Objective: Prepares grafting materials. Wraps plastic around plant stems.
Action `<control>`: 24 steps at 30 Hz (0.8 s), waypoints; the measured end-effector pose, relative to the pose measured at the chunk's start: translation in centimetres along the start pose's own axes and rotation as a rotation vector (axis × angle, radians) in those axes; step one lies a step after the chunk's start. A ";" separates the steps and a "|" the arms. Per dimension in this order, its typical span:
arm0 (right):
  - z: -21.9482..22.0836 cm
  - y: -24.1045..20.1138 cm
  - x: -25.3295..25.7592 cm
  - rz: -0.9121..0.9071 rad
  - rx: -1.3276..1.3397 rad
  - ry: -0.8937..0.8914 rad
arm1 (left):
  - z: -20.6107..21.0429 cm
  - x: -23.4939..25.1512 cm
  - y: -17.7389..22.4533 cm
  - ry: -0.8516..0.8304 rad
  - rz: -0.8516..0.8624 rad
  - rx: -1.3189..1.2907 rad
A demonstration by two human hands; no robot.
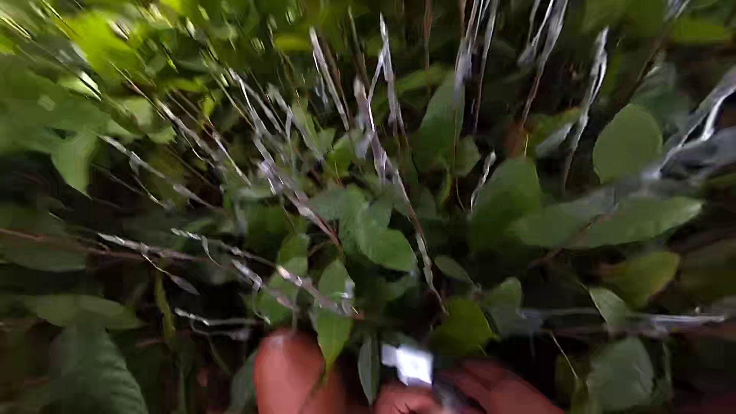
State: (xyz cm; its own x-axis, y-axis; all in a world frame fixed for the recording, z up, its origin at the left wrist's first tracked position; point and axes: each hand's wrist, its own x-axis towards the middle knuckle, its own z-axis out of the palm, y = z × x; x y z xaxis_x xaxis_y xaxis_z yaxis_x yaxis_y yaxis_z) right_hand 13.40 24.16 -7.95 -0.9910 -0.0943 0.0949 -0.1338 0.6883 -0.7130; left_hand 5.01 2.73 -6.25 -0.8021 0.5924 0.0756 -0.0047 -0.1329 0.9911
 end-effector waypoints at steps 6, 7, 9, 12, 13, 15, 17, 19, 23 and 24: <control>-0.4 -0.1 -1.5 0.053 0.416 0.156 | 1.6 -0.6 -2.0 -0.323 0.077 0.148; -0.5 -0.3 -1.5 0.079 0.529 0.125 | 1.7 -0.8 -2.1 -0.339 0.078 0.160; -0.3 -0.5 -1.4 0.124 0.676 0.083 | 1.6 -0.9 -2.3 -0.357 0.091 0.177; 0.4 -1.0 -1.1 0.171 0.847 0.082 | 1.6 -0.9 -2.5 -0.361 0.113 0.194; 0.7 -1.2 -0.9 0.188 0.909 0.097 | 1.6 -1.0 -2.5 -0.365 0.111 0.185; 1.5 -1.7 -0.7 0.208 1.019 0.148 | 1.7 -1.2 -2.4 -0.392 0.091 0.190; 2.0 -2.0 -0.6 0.206 1.096 0.186 | 1.8 -1.2 -2.5 -0.426 0.096 0.172; 2.3 -2.0 -0.6 0.200 1.102 0.203 | 1.8 -1.0 -2.8 -0.456 0.115 0.119; 2.2 -1.9 -0.7 0.220 0.966 0.245 | 1.7 -0.7 -3.0 -0.484 0.107 0.000; 2.2 -1.9 -0.7 0.226 0.944 0.272 | 1.7 -0.7 -3.0 -0.485 0.096 -0.047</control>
State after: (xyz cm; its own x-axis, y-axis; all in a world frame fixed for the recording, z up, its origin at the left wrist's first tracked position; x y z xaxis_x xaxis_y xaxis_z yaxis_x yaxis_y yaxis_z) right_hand 14.39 21.33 -8.24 -0.9755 0.2161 -0.0399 -0.0026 -0.1931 -0.9812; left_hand 6.64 4.05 -9.14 -0.4297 0.8758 0.2200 0.0203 -0.2342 0.9720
